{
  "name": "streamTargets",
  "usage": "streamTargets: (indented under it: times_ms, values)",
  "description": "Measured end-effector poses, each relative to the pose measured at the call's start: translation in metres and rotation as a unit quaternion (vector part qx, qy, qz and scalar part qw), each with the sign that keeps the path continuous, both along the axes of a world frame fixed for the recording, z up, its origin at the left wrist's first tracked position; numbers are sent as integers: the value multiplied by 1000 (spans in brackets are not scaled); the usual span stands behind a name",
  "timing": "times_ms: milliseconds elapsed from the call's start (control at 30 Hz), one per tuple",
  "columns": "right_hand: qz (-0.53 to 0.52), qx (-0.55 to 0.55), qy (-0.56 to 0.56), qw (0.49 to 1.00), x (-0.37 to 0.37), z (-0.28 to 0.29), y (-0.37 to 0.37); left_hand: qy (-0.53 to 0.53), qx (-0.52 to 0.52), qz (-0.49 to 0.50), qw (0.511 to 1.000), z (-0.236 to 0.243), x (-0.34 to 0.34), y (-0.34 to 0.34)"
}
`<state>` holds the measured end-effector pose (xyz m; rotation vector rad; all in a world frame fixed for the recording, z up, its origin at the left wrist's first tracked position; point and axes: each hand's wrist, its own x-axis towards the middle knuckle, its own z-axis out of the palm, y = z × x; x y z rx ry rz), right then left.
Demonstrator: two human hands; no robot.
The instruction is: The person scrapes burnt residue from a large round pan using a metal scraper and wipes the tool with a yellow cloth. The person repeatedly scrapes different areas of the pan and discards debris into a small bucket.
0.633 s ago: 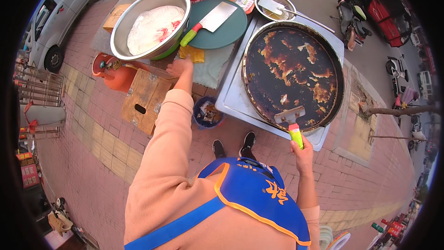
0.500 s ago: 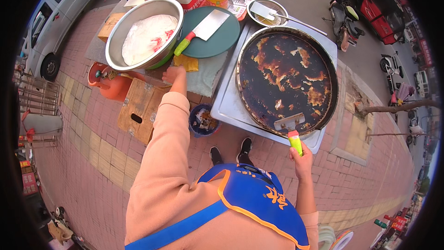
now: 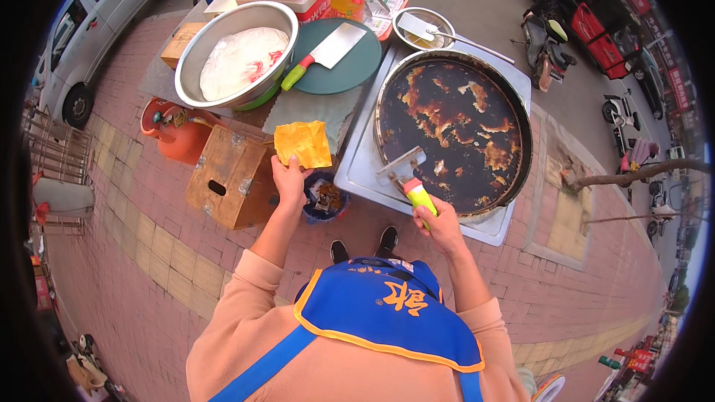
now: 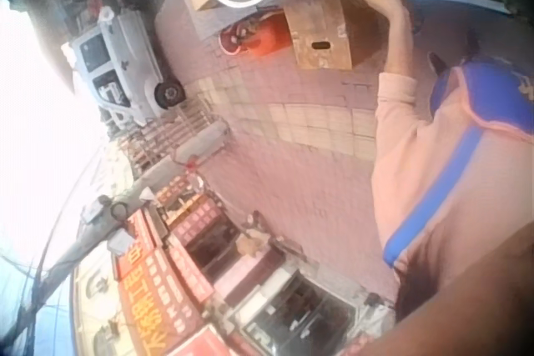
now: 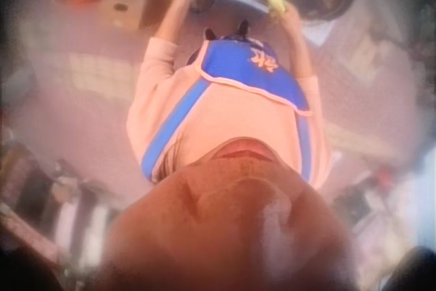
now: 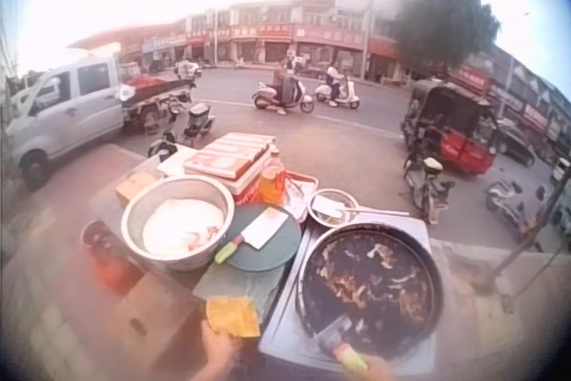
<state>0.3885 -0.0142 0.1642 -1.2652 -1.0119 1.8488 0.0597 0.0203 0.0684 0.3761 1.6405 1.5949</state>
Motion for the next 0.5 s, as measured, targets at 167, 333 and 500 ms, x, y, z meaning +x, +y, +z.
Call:
streamTargets:
  times_ms: [167, 333, 500]
  values:
    - [119, -18, 142, 983, -68, 4, 1, -107, 175, -90, 975, 69, 22, -47]
    - [154, -5, 118, 981, -103, 16, -8, -196, 226, -115, 947, 115, 11, -90]
    - [180, 27, 52, 982, -108, 19, -15, -209, 281, -205, 914, 122, 2, -124]
